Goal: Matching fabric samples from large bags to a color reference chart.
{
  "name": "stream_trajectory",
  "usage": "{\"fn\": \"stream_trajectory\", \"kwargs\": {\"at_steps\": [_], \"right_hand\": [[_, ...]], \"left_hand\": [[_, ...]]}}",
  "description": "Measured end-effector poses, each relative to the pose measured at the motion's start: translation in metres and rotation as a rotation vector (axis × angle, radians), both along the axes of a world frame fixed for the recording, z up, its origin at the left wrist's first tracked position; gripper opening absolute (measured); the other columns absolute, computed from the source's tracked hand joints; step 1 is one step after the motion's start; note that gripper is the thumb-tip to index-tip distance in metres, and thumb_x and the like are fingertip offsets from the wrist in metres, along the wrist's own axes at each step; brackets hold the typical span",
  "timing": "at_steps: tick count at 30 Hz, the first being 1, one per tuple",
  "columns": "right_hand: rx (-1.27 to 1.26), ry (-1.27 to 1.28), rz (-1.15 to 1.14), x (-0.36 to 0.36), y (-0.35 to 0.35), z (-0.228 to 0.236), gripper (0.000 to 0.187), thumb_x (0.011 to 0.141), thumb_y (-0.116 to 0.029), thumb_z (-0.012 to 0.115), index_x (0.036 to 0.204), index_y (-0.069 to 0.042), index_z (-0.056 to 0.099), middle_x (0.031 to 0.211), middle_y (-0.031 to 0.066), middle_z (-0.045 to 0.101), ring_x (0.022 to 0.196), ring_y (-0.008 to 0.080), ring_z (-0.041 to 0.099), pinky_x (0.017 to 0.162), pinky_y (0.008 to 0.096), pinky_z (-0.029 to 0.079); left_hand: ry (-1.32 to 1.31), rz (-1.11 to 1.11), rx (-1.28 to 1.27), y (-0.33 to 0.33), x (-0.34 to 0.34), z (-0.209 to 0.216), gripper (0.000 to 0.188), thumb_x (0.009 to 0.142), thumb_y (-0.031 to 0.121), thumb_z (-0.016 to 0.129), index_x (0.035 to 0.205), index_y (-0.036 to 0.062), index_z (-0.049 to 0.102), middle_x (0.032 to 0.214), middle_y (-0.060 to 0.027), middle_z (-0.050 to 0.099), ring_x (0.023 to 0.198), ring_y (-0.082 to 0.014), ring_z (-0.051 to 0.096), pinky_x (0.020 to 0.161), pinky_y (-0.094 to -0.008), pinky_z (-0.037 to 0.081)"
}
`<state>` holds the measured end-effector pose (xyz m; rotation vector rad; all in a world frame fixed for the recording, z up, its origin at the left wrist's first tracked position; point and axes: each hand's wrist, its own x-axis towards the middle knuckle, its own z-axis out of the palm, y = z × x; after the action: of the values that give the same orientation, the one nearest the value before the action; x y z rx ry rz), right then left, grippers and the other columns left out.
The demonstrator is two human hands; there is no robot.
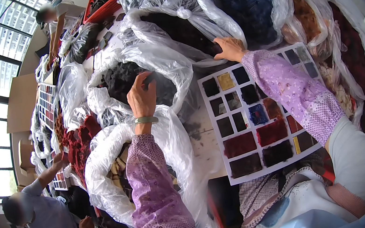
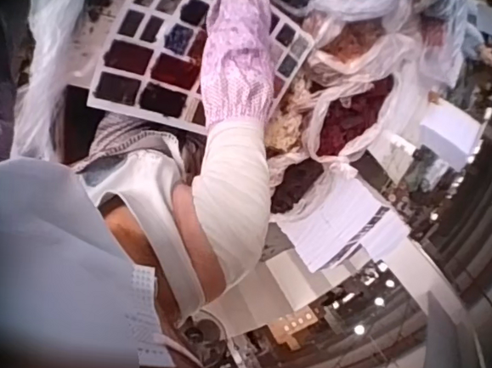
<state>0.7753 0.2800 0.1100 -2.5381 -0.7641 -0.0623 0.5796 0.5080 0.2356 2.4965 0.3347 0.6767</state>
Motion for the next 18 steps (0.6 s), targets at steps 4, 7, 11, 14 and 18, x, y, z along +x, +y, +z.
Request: {"fn": "stream_trajectory", "kwargs": {"at_steps": [4,7,11,14,18], "right_hand": [[-0.047,-0.074,-0.052,-0.002,0.013,-0.006,0.035,0.07,-0.033,0.062,0.093,-0.008,0.052,0.094,0.0203,0.059,0.091,0.0338,0.056,0.076,0.0423,0.044],[-0.004,0.033,-0.117,0.007,0.018,-0.002,0.032,0.082,-0.039,0.045,0.087,-0.009,0.055,0.085,0.0172,0.061,0.084,0.0338,0.058,0.067,0.0457,0.045],[0.126,0.443,-0.125,0.025,0.022,0.017,0.06,0.081,-0.059,0.035,0.111,-0.009,0.049,0.102,0.0172,0.056,0.093,0.0312,0.056,0.069,0.0412,0.05],[0.413,0.916,-0.078,0.037,0.008,0.029,0.072,0.08,-0.066,0.029,0.124,-0.01,0.041,0.117,0.0192,0.046,0.101,0.0315,0.053,0.075,0.0416,0.049],[0.194,0.944,0.106,0.045,-0.002,0.015,0.066,0.083,-0.06,0.03,0.122,-0.009,0.043,0.118,0.018,0.046,0.098,0.0297,0.053,0.075,0.043,0.047]], "left_hand": [[0.032,-0.094,-0.056,-0.019,-0.004,-0.002,0.023,0.07,0.014,0.058,0.093,0.008,0.06,0.08,-0.0111,0.063,0.073,-0.0255,0.062,0.067,-0.0311,0.047],[0.046,-0.116,-0.065,-0.023,-0.002,-0.008,0.023,0.07,0.013,0.059,0.093,0.0076,0.06,0.081,-0.0115,0.064,0.075,-0.0259,0.062,0.068,-0.031,0.047],[0.061,-0.106,-0.107,-0.021,-0.007,-0.012,0.024,0.07,0.012,0.059,0.093,0.007,0.06,0.081,-0.0124,0.064,0.075,-0.0255,0.063,0.069,-0.0308,0.047],[0.055,-0.114,-0.118,-0.025,-0.01,-0.014,0.024,0.07,0.011,0.06,0.094,0.0066,0.06,0.079,-0.0122,0.064,0.073,-0.0239,0.063,0.066,-0.0299,0.047],[0.065,-0.117,-0.148,-0.028,-0.012,-0.018,0.024,0.07,0.01,0.06,0.094,0.0061,0.06,0.077,-0.0114,0.063,0.069,-0.0208,0.062,0.064,-0.0283,0.047]]}}
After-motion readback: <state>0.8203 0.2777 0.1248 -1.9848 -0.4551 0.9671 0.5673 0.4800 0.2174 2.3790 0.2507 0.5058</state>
